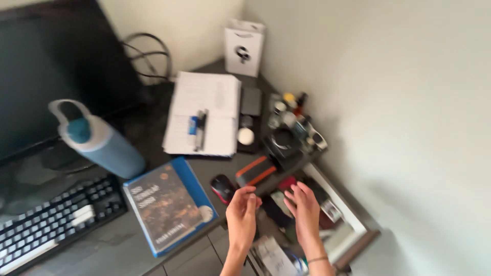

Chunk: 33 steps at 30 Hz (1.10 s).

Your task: Sort and organize various items in a computer desk drawer.

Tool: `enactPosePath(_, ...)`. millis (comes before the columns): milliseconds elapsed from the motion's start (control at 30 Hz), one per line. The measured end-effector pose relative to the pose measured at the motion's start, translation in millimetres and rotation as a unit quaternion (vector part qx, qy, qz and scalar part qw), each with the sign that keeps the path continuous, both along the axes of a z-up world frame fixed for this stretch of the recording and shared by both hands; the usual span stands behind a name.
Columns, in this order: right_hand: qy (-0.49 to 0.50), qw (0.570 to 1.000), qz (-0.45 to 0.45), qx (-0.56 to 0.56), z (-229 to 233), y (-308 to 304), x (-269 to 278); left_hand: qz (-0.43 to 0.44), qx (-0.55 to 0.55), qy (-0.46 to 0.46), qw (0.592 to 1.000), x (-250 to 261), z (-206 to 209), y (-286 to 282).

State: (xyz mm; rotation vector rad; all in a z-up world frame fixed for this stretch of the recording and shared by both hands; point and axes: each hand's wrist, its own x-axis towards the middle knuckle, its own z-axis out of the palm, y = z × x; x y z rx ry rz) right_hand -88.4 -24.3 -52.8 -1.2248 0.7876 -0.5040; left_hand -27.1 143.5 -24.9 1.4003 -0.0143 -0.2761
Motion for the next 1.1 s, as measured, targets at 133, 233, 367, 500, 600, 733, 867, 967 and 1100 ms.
enactPosePath(133,-0.013,0.992,-0.043,0.116,12,-31,-51,-0.062,-0.129,0.07,0.987,-39,-66,-32)
enactPosePath(233,0.0,0.991,-0.042,0.13,-2,-56,-87,-0.07,-0.095,0.131,0.984,-64,-84,-50)
enactPosePath(367,0.025,0.994,-0.044,0.092,-36,-81,-138,-0.09,-0.07,0.14,0.984,-102,-125,-76)
enactPosePath(500,0.059,0.996,-0.054,0.038,-74,-91,-147,-0.106,-0.099,0.111,0.983,-106,-169,-101)
enactPosePath(600,0.032,0.997,-0.069,0.0,-118,-98,-142,-0.099,-0.105,0.112,0.983,-101,-188,-124)
enactPosePath(733,0.02,0.995,-0.089,-0.033,-148,-87,-141,-0.094,-0.094,0.122,0.983,-88,-192,-140)
enactPosePath(867,0.091,0.978,-0.079,-0.172,-146,-72,-136,-0.111,-0.105,0.138,0.978,-65,-190,-141)
enactPosePath(967,0.165,0.931,-0.062,-0.319,-140,-55,-136,-0.151,-0.115,0.138,0.972,-51,-196,-120)
enactPosePath(1100,0.25,0.831,-0.003,-0.497,-141,-44,-138,-0.238,-0.144,0.114,0.954,-40,-213,-91)
